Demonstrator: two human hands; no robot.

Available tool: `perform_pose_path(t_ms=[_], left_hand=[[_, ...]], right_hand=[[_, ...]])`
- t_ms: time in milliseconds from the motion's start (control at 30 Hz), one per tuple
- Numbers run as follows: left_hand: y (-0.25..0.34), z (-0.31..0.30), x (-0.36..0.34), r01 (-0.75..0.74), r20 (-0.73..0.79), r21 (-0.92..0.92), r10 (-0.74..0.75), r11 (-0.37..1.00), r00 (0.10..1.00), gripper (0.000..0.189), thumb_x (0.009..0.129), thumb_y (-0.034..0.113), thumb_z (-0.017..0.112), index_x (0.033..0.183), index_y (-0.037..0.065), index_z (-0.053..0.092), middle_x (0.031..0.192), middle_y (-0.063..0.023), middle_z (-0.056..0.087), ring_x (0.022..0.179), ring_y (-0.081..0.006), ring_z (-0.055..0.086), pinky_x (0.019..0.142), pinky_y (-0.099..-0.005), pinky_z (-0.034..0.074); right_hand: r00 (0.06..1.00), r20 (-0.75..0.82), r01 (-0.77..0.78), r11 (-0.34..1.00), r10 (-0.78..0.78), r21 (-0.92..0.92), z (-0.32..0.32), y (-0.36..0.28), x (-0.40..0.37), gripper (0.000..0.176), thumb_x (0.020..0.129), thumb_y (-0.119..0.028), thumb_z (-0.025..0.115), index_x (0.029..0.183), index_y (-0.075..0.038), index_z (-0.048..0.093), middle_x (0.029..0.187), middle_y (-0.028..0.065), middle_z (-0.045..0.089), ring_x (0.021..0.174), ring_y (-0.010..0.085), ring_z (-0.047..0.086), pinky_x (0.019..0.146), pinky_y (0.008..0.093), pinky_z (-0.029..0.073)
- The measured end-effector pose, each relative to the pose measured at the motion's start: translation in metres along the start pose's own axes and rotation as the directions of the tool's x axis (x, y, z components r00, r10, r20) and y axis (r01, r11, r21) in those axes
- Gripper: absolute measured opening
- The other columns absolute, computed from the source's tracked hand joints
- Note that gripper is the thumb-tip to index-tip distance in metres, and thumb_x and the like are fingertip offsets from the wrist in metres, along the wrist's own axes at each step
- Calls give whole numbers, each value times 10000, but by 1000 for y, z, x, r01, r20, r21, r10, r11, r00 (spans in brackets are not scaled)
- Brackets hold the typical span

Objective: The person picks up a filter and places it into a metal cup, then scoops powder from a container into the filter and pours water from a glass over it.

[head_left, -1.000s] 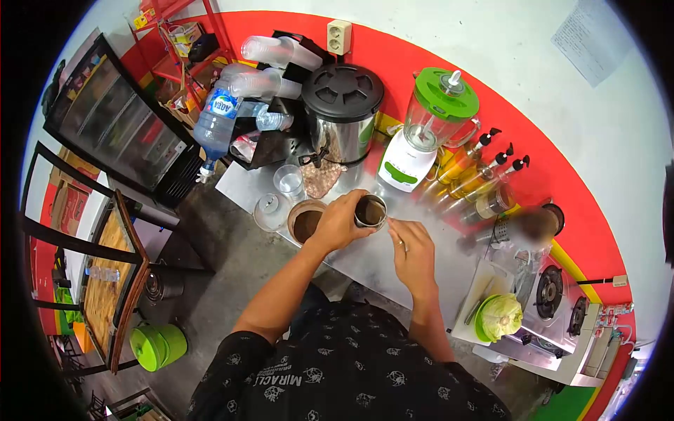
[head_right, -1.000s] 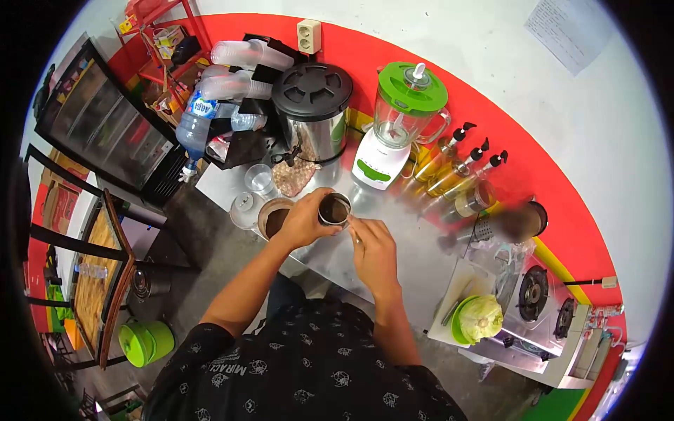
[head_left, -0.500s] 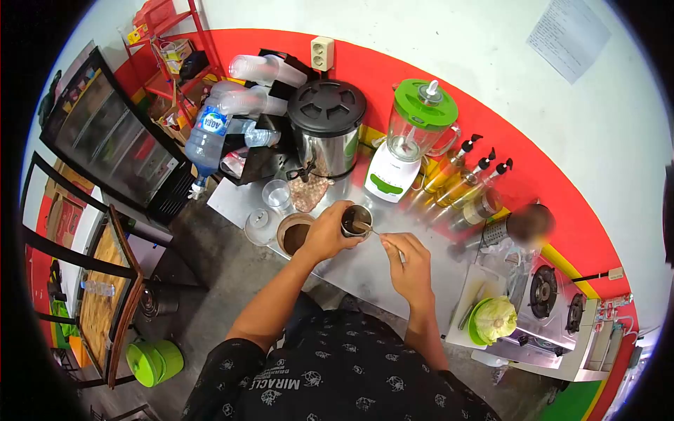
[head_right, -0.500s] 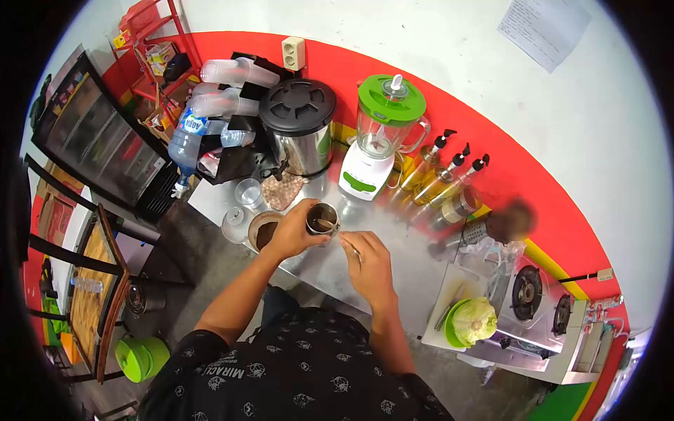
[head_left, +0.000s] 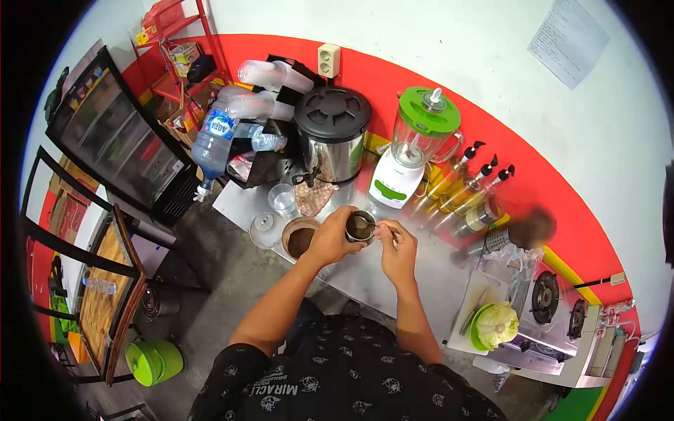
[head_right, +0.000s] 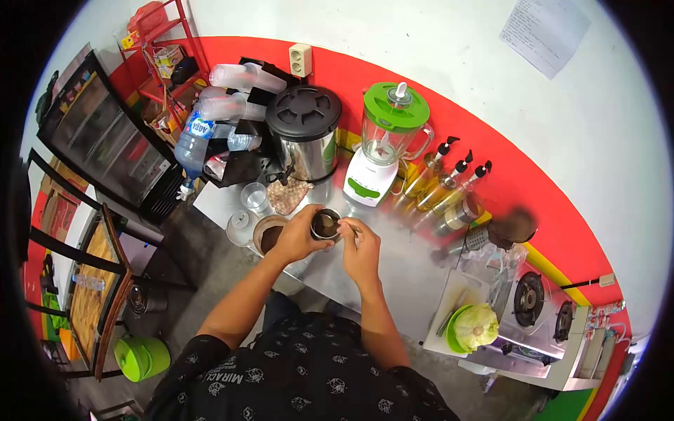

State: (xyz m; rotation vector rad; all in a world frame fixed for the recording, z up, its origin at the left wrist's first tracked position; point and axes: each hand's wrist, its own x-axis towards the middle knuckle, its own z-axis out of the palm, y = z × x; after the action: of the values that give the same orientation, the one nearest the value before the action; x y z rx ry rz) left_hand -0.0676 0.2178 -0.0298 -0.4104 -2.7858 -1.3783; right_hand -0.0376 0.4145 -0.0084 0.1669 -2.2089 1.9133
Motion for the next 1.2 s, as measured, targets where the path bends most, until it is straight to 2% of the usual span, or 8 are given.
perform_pose_path(t_ms=[200,367,600,767,833,933,1033,1200], left_hand=[[1,2,-3,-77,-61,-15,75,997,995,855,738,245,999,1438,38,555,1374,-193,675,1310,-417,654,1081,-481,546],[0,3,-4,-74,-67,-25,72,997,995,854,734,245,1001,1434,41,555,1362,-196,677,1302,-423,654,1078,-484,545],[-2,5,-2,-57,-55,-15,57,998,997,897,725,216,1004,1469,30,538,1389,-209,667,1326,-401,652,1115,-465,527],[-4,1,-1,-99,-38,-50,98,994,995,860,729,240,1001,1440,46,559,1375,-185,642,1311,-407,634,1096,-472,527],[-2,-4,1,-114,-3,-59,114,992,993,856,732,239,999,1445,52,563,1368,-176,634,1315,-405,629,1100,-470,522],[-2,-5,3,-112,12,-77,113,991,994,857,731,237,997,1449,54,565,1369,-172,632,1312,-409,626,1103,-474,518],[-2,-6,2,-71,28,-50,73,996,997,860,727,224,993,1454,57,564,1366,-168,630,1312,-410,624,1112,-475,510],[-11,-5,7,-147,45,-88,152,985,987,873,708,213,998,1448,53,563,1351,-167,633,1310,-407,622,1123,-471,498]], right_hand=[[966,107,256,936,-237,-242,-20,-24,-4,139,1050,-32,719,1162,10,789,1051,177,785,917,299,764,857,377,597],[898,221,439,779,-380,-447,-17,-24,-18,233,916,21,754,1134,-55,785,1086,115,756,960,340,729,844,446,596],[930,164,368,819,-330,-440,-3,-26,-28,339,864,58,741,1179,-62,774,1056,124,740,973,349,726,842,469,596],[979,81,203,939,-188,-276,-5,-20,-24,164,985,-24,759,1146,-2,779,1078,175,763,951,357,756,862,431,599],[982,47,190,955,-184,-229,-4,-14,-21,115,1023,-49,771,1109,20,803,1033,150,803,888,224,762,831,351,592],[992,71,114,978,-103,-176,-7,-13,-22,120,1019,-62,783,1094,30,800,999,137,807,887,175,747,847,340,594],[992,52,116,988,-112,-102,-8,-10,-17,134,1021,-93,778,1073,30,780,934,151,779,850,238,757,788,343,567],[998,-13,65,981,-69,-181,-10,-15,-4,123,1031,-90,768,1061,29,781,900,156,758,838,225,755,781,343,570]])
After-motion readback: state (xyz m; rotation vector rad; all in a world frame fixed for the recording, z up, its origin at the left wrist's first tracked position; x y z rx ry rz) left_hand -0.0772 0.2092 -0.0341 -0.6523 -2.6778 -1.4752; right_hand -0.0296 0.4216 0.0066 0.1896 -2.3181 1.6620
